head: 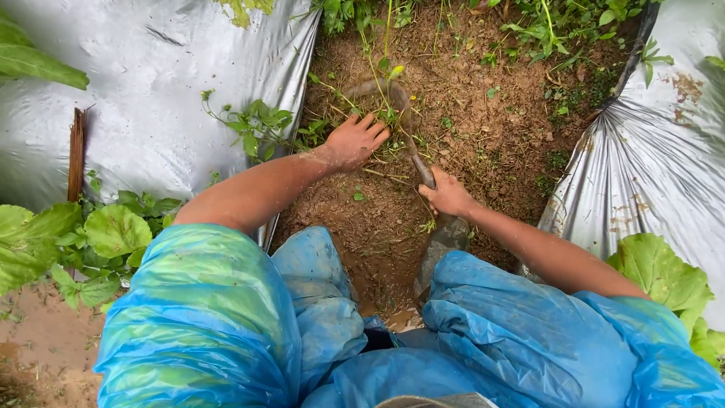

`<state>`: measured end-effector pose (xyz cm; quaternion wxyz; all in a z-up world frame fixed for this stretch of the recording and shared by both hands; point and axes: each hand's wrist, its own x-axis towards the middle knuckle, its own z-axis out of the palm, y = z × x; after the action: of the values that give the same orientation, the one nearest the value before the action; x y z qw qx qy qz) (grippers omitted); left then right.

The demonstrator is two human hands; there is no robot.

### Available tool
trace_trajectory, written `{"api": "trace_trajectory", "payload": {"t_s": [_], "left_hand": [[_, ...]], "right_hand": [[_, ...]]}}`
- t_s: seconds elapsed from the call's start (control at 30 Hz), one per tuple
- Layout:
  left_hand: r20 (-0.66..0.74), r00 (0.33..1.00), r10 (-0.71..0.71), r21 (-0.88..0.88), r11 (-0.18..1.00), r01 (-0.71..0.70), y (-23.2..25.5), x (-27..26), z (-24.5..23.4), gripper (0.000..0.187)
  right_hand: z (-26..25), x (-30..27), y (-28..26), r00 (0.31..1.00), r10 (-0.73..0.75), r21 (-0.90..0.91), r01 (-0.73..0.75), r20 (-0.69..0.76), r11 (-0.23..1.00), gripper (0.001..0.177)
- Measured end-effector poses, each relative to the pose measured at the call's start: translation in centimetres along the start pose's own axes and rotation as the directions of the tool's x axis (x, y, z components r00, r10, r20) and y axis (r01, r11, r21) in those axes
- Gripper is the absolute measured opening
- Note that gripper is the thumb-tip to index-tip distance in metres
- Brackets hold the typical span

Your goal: The person is weeding a vegetable garden bed by cutting weeds with a sickle and pulling them out by hand.

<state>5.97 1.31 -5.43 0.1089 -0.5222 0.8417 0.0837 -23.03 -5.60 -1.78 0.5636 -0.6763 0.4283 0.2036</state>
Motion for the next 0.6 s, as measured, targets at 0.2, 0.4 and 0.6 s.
{"api": "trace_trajectory", "payload": {"t_s": [0.2, 0.4, 0.6], "left_hand": [[0.011, 0.999, 0.044, 0.026, 0.999, -0.045, -0.5, 1.5, 1.8, 0.088], [0.095, 0.983, 0.156, 0.002, 0.988, -0.157, -0.5, 0.2, -1.1, 0.083], [-0.021, 0.961, 0.277, 0.034, 0.961, -0.276, -0.6, -0.6, -1.3, 0.085]], "right_hand": [[-3.3, 1.6, -5.6, 0.951, -0.069, 0.166, 0.124, -0.301, 0.978, 0.019], [-1.1, 2.1, -2.3, 0.996, 0.000, -0.037, 0.003, 0.088, 0.999, 0.030], [-2.1, 1.4, -3.8, 0.998, -0.022, -0.084, 0.026, 0.053, 0.996, 0.020]]}}
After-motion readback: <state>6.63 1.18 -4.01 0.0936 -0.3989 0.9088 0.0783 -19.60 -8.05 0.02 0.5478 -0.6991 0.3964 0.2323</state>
